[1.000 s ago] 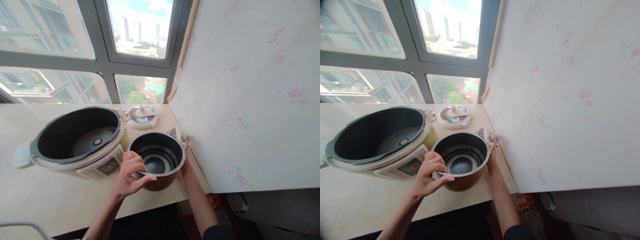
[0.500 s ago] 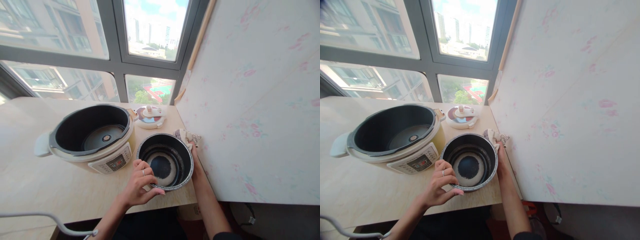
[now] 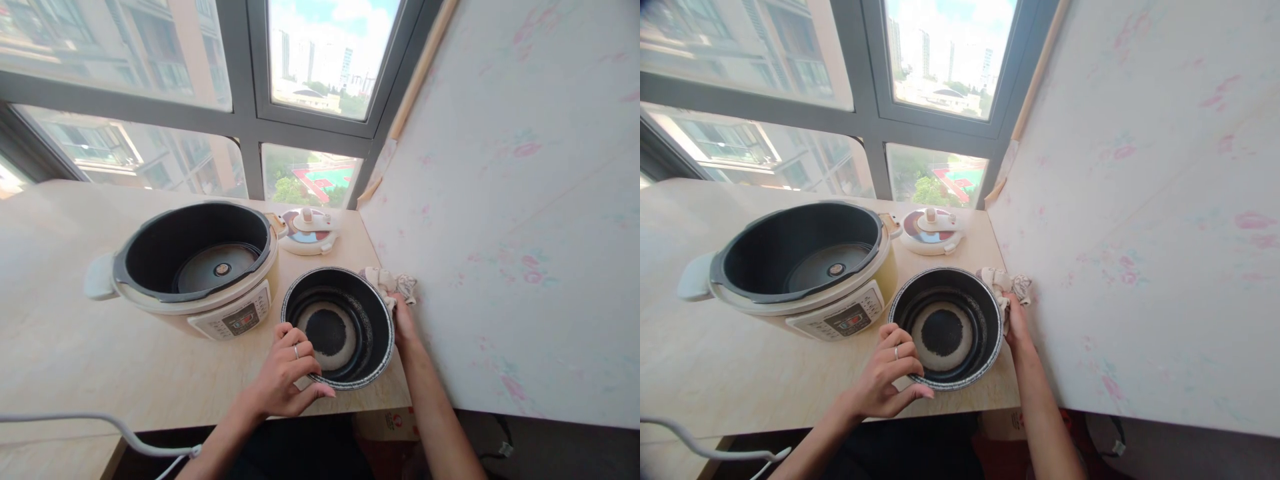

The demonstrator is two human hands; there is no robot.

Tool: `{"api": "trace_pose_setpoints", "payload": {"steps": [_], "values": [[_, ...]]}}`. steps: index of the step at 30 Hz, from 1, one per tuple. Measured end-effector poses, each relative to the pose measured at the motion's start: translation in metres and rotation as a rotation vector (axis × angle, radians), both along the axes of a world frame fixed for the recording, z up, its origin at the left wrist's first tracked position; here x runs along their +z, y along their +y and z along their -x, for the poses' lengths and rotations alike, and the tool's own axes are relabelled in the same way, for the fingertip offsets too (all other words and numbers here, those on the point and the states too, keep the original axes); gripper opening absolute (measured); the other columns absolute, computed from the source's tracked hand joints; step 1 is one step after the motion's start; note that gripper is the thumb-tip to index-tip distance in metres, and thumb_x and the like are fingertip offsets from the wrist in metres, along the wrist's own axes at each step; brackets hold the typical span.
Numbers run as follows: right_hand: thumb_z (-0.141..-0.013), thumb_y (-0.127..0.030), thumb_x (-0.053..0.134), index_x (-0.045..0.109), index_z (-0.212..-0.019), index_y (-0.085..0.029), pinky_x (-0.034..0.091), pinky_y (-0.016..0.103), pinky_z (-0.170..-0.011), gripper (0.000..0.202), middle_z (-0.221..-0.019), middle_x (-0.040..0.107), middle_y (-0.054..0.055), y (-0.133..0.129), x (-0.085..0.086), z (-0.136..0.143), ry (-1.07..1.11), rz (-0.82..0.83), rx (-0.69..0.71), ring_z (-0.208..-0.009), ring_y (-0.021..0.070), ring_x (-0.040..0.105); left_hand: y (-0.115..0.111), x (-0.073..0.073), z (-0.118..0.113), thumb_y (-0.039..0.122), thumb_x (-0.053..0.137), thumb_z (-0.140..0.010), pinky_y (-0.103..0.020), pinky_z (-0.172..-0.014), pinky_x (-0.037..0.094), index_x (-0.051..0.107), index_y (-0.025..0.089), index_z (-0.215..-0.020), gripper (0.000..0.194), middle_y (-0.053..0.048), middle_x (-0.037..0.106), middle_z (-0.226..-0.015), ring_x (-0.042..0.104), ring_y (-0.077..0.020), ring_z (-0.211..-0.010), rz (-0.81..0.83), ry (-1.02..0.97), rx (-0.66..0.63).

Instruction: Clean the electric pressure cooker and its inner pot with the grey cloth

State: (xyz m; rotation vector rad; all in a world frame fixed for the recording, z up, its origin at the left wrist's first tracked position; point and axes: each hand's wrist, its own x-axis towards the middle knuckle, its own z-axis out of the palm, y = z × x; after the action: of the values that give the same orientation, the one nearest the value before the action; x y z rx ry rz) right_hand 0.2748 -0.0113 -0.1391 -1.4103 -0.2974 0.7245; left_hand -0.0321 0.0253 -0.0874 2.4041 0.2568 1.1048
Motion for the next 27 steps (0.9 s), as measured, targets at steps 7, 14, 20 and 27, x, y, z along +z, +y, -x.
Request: {"api": "trace_pose_setpoints", "payload": {"steps": [7,14,20,27], "values": [[-0.06,-0.041,0.078,0.066,-0.098,-0.021,0.057,0.033,-0.078,0.045,-0.094,0.073,0.003,-0.031,0.008,-0.006,-0.155,0.109,-0.077,-0.085,0.0225,0.069,0.0,-0.001,0.003,0.049,0.067,-0.09,-0.039,-0.08,0.033,0.061,0.019,-0.075,0.034,0.0,0.057,-0.066,0.049,-0.0179,-0.074,-0.018,0.04,0.019],[-0.081,-0.041,0.066,0.059,-0.135,-0.02,0.042,0.052,-0.112,0.058,-0.139,0.061,0.015,-0.068,0.011,-0.008,-1.154,0.309,-0.036,-0.131,0.0347,0.054,0.005,-0.005,0.0,0.049,0.068,-0.089,-0.039,-0.081,0.035,0.062,0.021,-0.075,0.033,-0.001,0.057,-0.066,0.051,-0.0186,-0.075,-0.031,0.049,0.038],[-0.096,-0.033,0.043,0.051,-0.146,-0.017,0.04,0.059,-0.111,0.053,-0.153,0.048,0.019,-0.064,-0.022,0.001,-1.307,0.457,0.061,-0.138,0.0392,0.047,0.005,-0.005,0.0,0.051,0.069,-0.088,-0.038,-0.081,0.037,0.062,0.02,-0.075,0.034,-0.001,0.058,-0.068,0.051,-0.0183,-0.075,-0.039,0.051,0.045],[-0.097,-0.031,0.039,0.041,-0.152,-0.023,0.028,0.063,-0.118,0.056,-0.163,0.033,0.015,-0.058,-0.051,0.002,-1.343,0.364,0.046,-0.149,0.0367,0.03,0.007,-0.003,0.0,0.051,0.07,-0.088,-0.038,-0.083,0.039,0.062,0.019,-0.075,0.036,-0.002,0.062,-0.072,0.054,-0.0185,-0.078,-0.057,0.083,0.052]]}}
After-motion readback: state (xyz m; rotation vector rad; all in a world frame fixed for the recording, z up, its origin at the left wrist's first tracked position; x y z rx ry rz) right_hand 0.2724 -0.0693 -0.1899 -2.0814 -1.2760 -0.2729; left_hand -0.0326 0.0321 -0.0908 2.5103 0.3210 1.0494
